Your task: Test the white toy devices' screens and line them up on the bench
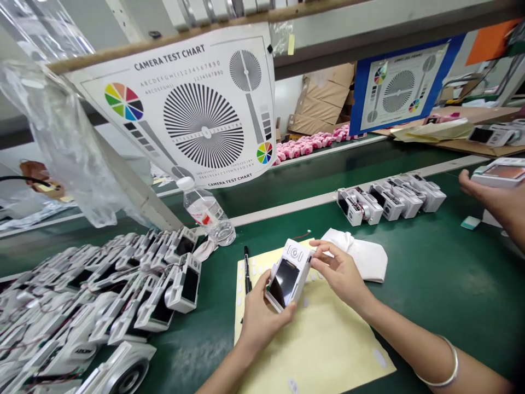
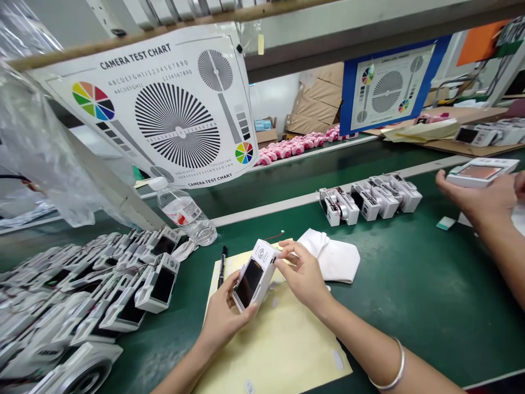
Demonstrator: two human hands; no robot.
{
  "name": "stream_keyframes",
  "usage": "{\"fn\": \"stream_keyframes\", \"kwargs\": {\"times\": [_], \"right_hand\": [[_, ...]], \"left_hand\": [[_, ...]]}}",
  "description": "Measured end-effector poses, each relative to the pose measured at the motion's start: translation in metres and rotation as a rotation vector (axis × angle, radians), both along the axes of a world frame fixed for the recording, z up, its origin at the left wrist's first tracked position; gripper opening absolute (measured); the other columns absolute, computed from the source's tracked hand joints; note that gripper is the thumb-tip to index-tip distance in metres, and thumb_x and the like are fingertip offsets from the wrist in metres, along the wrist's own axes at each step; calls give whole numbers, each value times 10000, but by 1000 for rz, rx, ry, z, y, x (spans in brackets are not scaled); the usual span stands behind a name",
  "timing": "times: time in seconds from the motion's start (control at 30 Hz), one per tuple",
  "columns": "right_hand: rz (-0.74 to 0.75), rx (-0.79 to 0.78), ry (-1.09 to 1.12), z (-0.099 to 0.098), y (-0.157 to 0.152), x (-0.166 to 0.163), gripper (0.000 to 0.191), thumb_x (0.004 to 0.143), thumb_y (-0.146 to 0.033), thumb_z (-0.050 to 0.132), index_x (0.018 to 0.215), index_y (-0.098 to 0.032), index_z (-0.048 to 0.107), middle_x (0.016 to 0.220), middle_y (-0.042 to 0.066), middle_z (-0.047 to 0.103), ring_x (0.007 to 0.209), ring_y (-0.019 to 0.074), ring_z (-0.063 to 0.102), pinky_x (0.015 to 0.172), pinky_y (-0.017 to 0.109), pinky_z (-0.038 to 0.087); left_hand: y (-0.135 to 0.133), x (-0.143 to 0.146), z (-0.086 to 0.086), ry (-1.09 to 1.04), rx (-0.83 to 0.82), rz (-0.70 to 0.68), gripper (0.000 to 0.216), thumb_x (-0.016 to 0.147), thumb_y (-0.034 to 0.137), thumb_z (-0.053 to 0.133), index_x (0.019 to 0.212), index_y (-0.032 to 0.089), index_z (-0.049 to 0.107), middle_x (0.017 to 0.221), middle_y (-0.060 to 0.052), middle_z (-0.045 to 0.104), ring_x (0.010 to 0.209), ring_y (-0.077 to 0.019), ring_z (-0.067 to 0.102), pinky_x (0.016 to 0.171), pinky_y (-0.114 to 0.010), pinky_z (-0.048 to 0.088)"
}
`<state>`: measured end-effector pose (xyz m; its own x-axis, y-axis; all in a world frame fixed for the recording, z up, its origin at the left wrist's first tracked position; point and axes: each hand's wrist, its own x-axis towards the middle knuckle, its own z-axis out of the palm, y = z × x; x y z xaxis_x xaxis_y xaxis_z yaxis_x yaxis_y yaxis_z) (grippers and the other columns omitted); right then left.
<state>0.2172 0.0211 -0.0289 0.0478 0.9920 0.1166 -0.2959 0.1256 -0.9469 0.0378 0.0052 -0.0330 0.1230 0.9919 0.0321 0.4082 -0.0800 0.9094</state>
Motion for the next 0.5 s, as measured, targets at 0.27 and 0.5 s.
{"fn": "stream_keyframes", "kwargs": {"times": [0.27, 0.5], "right_hand": [[-19, -44, 12, -6, 8, -1, 328, 632, -447, 668, 643, -134, 570, 1164, 162, 530, 1078, 267, 526, 900, 408, 448], [-185, -19, -133, -19, 27, 14, 178, 708, -310, 543, 623, -166, 481, 1014, 108, 519, 965, 209, 528, 779, 345, 490]], "left_hand": [[10, 2, 14, 287, 358, 40, 556, 546, 307, 700, 1058, 210, 508, 966, -53, 619, 836, -248, 590, 724, -307, 467], [100, 27, 49, 636, 409, 165, 532, 609, 344, 633, 1088, 172, 481, 936, -60, 621, 832, -237, 603, 679, -275, 465]]}}
